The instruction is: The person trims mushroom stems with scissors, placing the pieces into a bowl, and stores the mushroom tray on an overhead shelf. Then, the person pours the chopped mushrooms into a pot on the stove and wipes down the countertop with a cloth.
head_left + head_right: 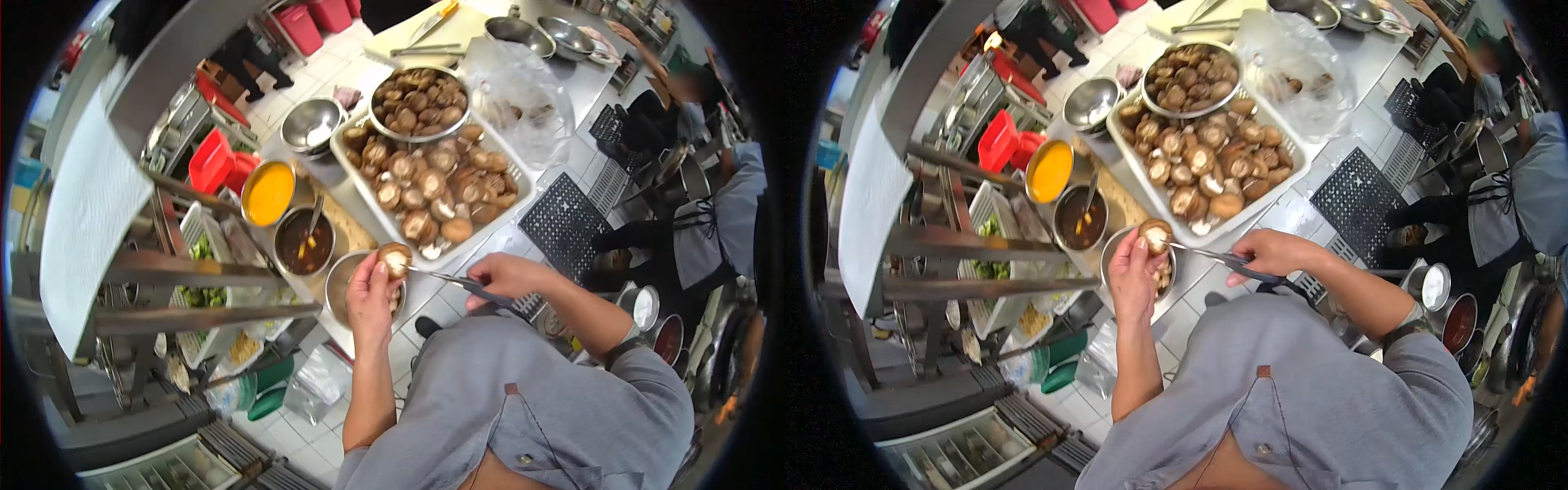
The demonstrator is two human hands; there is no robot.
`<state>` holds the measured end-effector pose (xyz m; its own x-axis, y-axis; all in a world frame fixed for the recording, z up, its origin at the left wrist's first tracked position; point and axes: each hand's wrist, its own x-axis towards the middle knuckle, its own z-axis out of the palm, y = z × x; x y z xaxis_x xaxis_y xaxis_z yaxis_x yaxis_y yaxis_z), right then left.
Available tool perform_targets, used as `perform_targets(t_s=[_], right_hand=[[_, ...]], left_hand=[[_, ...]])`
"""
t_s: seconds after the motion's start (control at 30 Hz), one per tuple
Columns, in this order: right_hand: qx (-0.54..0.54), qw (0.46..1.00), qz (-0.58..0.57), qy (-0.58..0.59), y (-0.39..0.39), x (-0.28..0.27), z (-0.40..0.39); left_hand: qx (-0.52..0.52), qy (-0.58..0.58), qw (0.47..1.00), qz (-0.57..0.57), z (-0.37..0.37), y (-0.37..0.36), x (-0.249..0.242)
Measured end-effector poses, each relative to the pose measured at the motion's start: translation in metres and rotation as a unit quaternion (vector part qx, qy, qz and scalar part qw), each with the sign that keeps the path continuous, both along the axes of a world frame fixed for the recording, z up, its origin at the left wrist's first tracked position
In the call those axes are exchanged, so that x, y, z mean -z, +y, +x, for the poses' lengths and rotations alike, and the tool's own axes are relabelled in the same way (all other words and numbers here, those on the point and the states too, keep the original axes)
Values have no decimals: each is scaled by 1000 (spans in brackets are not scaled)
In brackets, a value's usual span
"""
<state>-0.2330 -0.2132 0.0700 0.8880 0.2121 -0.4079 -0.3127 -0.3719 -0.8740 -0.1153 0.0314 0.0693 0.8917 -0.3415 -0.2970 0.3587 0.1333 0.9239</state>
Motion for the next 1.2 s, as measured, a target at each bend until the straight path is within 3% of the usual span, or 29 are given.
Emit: perform_targets(t_s=[0.1, 0.2, 0.27, 0.3, 0.37, 0.5, 0.6, 0.7, 0.8, 0.93, 1.1, 1.2], right_hand=[[80, 996, 28, -9, -55, -1, -15], [181, 983, 22, -3, -104, -13, -17], [233, 967, -64, -81, -142, -1, -11], [258, 953, -103, -118, -161, 3, -8], [276, 906, -286, -149, -196, -6, 10], [326, 834, -405, -187, -257, 28, 67], [207, 847, -484, -70, -306, 94, 117], [234, 855, -450, -103, -332, 132, 154], [184, 858, -453, -159, -323, 124, 146], [172, 861, -438, -193, -315, 110, 130], [208, 860, -432, -175, -299, 95, 124], [189, 843, -481, -151, -307, 121, 140]], left_hand=[[-52, -109, 993, 9, 49, -38, -3], [-72, -256, 958, 107, 131, -72, 20], [-109, -387, 881, 249, 171, -103, 29], [-84, -496, 778, 376, 187, -108, 43], [-45, -491, 733, 468, 198, -120, 65], [-33, -477, 746, 464, 191, -123, 65], [-47, -522, 716, 461, 177, -119, 68], [-98, -527, 716, 447, 139, -119, 42], [-53, -481, 767, 421, 78, -113, 3], [-41, -364, 841, 398, 29, -90, -2], [-30, -326, 888, 322, 3, -83, 18], [10, -338, 889, 309, 0, -95, 12]])
